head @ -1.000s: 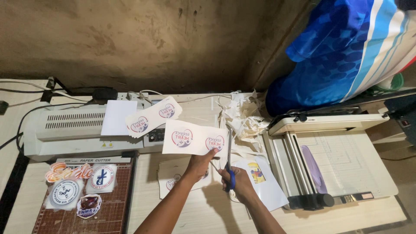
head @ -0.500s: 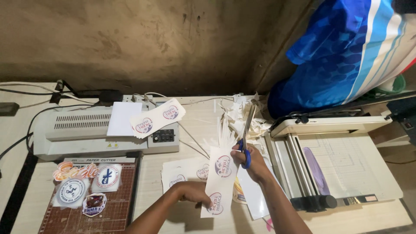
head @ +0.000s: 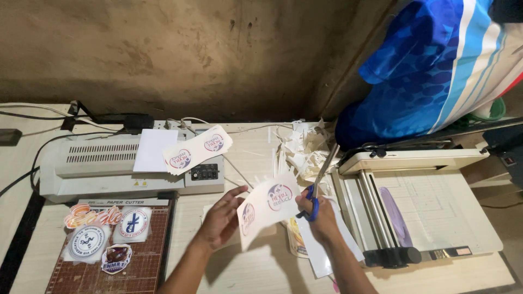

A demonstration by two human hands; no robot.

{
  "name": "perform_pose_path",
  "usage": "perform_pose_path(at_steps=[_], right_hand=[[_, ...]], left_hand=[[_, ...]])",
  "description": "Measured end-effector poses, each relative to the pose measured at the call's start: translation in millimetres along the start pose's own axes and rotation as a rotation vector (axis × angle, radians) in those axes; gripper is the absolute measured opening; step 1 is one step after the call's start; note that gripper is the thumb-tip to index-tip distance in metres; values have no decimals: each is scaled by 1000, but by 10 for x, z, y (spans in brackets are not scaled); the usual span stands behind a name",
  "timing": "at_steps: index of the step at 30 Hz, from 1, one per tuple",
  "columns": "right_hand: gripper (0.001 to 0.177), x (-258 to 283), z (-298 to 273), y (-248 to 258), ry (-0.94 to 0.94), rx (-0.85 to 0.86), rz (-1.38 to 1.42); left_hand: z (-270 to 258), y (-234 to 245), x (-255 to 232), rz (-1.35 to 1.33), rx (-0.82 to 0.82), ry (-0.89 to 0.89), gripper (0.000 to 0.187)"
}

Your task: The person uses scissors to cut out printed logos from a sheet of paper. They hold the paper with one hand and cut around the shapes with the other, repeating the process for multiple logos on the same sheet.

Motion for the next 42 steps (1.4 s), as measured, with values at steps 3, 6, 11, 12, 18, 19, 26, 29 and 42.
perform_pose_path(at_steps=[3,6,11,12,18,19,26,29,42], right_hand=[[20,-217,9,-110,65,-34,188],[21,-266,-30,-270,4,-70,373],[24,69,-291,-488,4,-16,-78],[24,41,-297,-465,5,-16,-79],[33,-47,-567,-526,-193,278,-258],[34,-32,-639,-555,-203,314,-338],[26,-156,-695,-641,-212,379,-266],[23,-82,-698,-687,-221,351,-259],[24,-14,-693,-710,-206,302,-270]], left_hand=[[-16,-314,175,427,-89,-10,47],[-7,-613,281,1070,-229,-20,50],[256,-559,463,901,-559,-180,50],[268,-542,421,901,-558,-181,50],[363,-469,110,912,-566,-393,48],[352,-517,50,884,-559,-443,48],[342,-632,-26,952,-583,-531,46],[358,-648,-15,1000,-601,-490,47],[346,-784,-56,997,-596,-443,45]])
Point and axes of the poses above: each hand's wrist, its own z-axis towards the middle knuckle, its own y-axis out of the back of the hand, x = y × z, the point moved 1 cm from there along z, towards the middle knuckle, and after that the axes turned 6 degrees about z, right-handed, at the moved point
